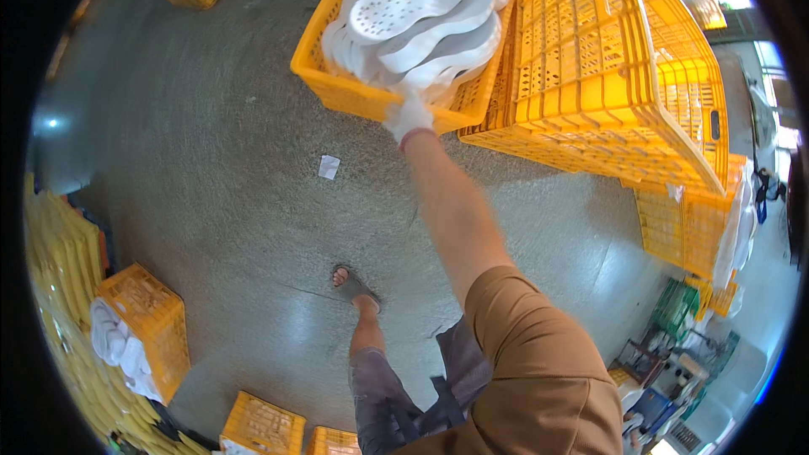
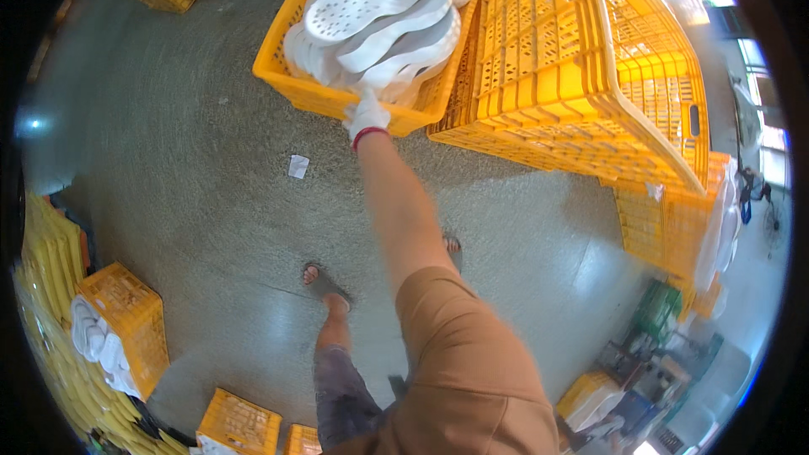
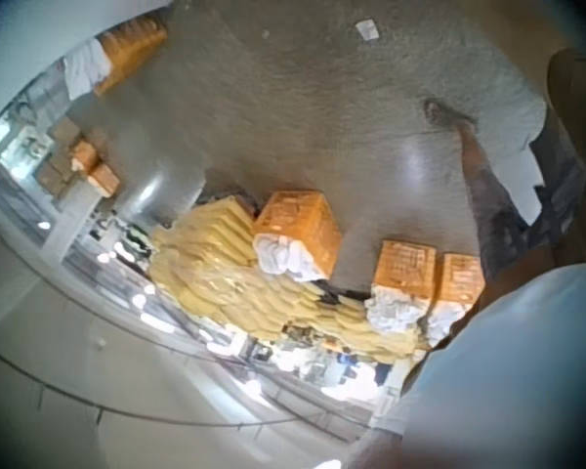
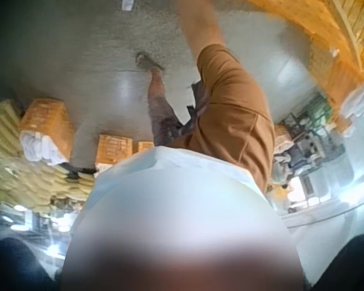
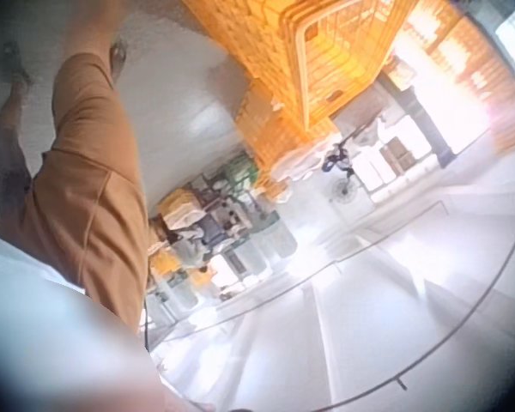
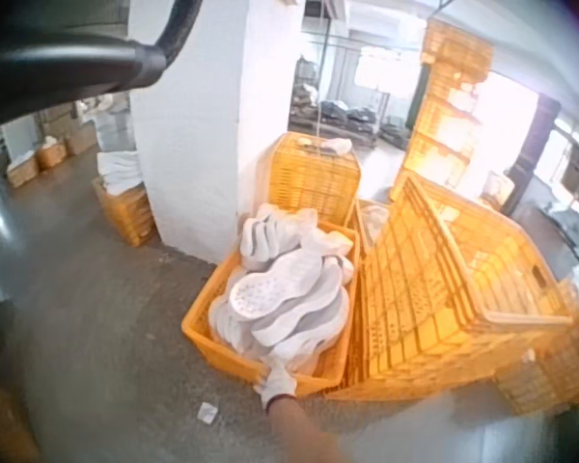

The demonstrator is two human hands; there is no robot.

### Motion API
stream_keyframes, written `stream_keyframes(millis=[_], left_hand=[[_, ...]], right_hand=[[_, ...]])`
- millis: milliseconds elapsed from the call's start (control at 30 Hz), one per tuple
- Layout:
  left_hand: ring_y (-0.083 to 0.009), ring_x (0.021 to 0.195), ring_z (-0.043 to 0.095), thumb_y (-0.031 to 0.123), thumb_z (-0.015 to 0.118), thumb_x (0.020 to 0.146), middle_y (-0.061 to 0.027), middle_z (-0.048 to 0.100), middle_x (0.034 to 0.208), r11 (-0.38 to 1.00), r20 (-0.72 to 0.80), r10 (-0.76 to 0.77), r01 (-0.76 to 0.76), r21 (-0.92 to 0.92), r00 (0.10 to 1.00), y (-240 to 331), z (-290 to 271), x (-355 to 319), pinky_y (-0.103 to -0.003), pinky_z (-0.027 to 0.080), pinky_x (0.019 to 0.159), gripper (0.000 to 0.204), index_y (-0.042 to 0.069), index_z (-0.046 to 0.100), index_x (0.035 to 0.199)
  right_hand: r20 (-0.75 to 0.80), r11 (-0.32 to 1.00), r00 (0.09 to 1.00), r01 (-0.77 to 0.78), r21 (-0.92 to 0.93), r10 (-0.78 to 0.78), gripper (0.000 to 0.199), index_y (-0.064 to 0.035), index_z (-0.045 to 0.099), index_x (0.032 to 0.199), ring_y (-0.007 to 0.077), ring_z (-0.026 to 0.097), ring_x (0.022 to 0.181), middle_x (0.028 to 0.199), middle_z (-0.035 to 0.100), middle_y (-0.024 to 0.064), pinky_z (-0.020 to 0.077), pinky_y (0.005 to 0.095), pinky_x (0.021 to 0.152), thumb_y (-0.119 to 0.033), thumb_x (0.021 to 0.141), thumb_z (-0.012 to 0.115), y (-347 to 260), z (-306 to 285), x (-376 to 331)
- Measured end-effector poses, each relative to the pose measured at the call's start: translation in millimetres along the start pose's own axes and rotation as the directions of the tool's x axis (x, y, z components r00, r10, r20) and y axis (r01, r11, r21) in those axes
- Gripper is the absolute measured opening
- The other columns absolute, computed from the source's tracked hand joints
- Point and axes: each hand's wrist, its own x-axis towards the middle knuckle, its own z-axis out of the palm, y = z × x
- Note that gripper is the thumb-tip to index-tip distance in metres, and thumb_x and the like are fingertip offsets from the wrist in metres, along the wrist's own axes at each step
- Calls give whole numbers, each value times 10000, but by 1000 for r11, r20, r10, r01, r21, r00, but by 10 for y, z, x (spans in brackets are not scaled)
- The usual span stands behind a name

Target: The person scrubs white shoe insoles with a cloth against a rotating brush machine, then places them into a yellow basket. The person repeats this process for multiple insoles and later transfers them into a larger container.

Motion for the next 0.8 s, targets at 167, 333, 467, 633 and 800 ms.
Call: stream_keyframes(millis=[167,333,467,633,800], left_hand=[[-391,1026,653,302,577,991,-218,715,1165,995,25,31,-33,97,999,379,-498,340,-524,526,850,346,-8,703,1080],[-389,1053,656,303,573,996,-222,719,1197,949,74,19,-41,312,997,508,-1089,438,-521,531,875,352,-8,714,1086],[-388,1074,659,303,570,1000,-226,723,1223,-46,298,-12,-298,953,955,1139,-1586,205,-518,534,895,358,-7,723,1091],[-382,1393,549,273,579,1042,-254,592,1481,214,306,766,-672,709,566,3290,-880,5,-445,389,1198,497,-53,585,1417],[-389,1483,437,355,564,1076,-274,462,1593,37,198,960,-792,609,197,5687,851,351,-427,304,1253,631,-95,471,1508]], right_hand=[[-13,997,997,-69,38,70,703,-60,439,1525,436,616,1278,1365,612,262,486,618,1061,-439,984,679,738,-168,-504],[-65,980,995,-65,190,79,462,2,599,1310,363,727,1039,1215,680,198,646,524,843,-236,944,751,1042,-1135,-1119],[-270,971,962,99,216,-38,383,-27,648,1189,309,728,985,1110,715,110,643,501,835,-71,814,708,1296,-2147,-1338],[-466,952,860,287,108,-206,177,-28,654,1022,213,672,751,912,702,77,566,374,670,-68,851,671,1488,-3432,-1404],[-671,979,721,198,-39,-172,244,-18,685,1020,184,668,716,846,710,62,555,352,641,-209,899,777,1739,-4375,-2093]])
